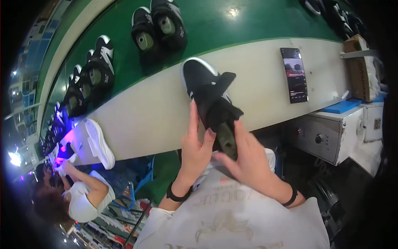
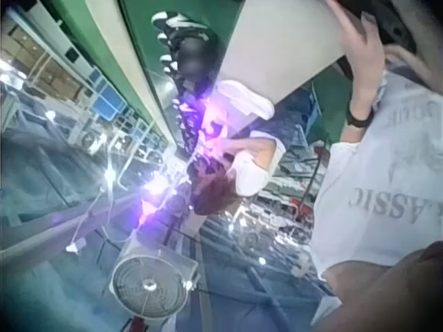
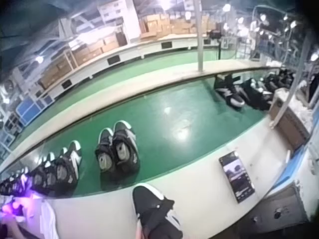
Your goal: Attaching straps and finishing components on athletic shoes on a conveyor belt.
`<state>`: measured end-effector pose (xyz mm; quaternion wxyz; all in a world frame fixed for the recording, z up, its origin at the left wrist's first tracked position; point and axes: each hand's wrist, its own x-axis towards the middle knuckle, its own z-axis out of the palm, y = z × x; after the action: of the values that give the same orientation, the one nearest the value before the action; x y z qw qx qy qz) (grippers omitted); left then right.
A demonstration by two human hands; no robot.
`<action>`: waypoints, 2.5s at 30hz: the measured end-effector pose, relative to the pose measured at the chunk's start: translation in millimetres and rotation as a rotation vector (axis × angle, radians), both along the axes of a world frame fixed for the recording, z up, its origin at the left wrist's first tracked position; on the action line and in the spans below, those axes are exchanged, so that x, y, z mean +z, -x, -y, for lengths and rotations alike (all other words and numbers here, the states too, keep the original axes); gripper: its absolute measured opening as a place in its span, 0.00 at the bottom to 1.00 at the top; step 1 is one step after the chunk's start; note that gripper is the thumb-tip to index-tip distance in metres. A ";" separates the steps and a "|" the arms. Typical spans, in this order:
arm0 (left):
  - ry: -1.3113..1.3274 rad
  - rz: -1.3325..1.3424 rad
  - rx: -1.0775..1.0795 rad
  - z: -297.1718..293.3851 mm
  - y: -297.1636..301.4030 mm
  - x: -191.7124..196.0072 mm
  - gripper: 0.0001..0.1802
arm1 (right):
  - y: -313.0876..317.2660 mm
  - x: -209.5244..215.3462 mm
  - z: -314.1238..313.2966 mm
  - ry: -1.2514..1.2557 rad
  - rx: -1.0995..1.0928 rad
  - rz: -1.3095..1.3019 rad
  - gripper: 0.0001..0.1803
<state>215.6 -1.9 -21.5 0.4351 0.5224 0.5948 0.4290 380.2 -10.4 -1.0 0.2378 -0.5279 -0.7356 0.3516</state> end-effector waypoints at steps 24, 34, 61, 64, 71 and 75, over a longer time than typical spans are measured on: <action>0.205 -0.192 -0.352 34.1 62.8 7.7 0.25 | 32.2 -24.0 -55.6 -0.251 0.593 -0.656 0.21; 0.020 -0.248 -0.499 12.0 55.0 -11.5 0.23 | 78.9 7.5 -33.6 0.089 -0.023 -0.579 0.21; 0.039 -0.518 -0.286 -36.4 89.1 -15.0 0.17 | 8.2 -19.9 -75.2 -0.319 0.415 -0.450 0.31; 0.041 -0.513 -0.281 -54.0 78.8 6.9 0.14 | 14.5 -19.8 -80.6 -0.393 0.402 -0.345 0.32; 0.234 -0.485 0.128 21.0 59.0 64.9 0.10 | 6.6 -14.3 -96.2 -0.316 0.529 -0.203 0.31; 0.120 -0.451 -0.268 40.7 38.6 68.7 0.09 | 2.0 -9.5 -108.4 -0.256 0.647 -0.197 0.30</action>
<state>177.1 -42.6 47.2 0.3747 0.6523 0.6265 0.2042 378.2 98.0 -10.5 0.2480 -0.1973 -0.8762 0.3631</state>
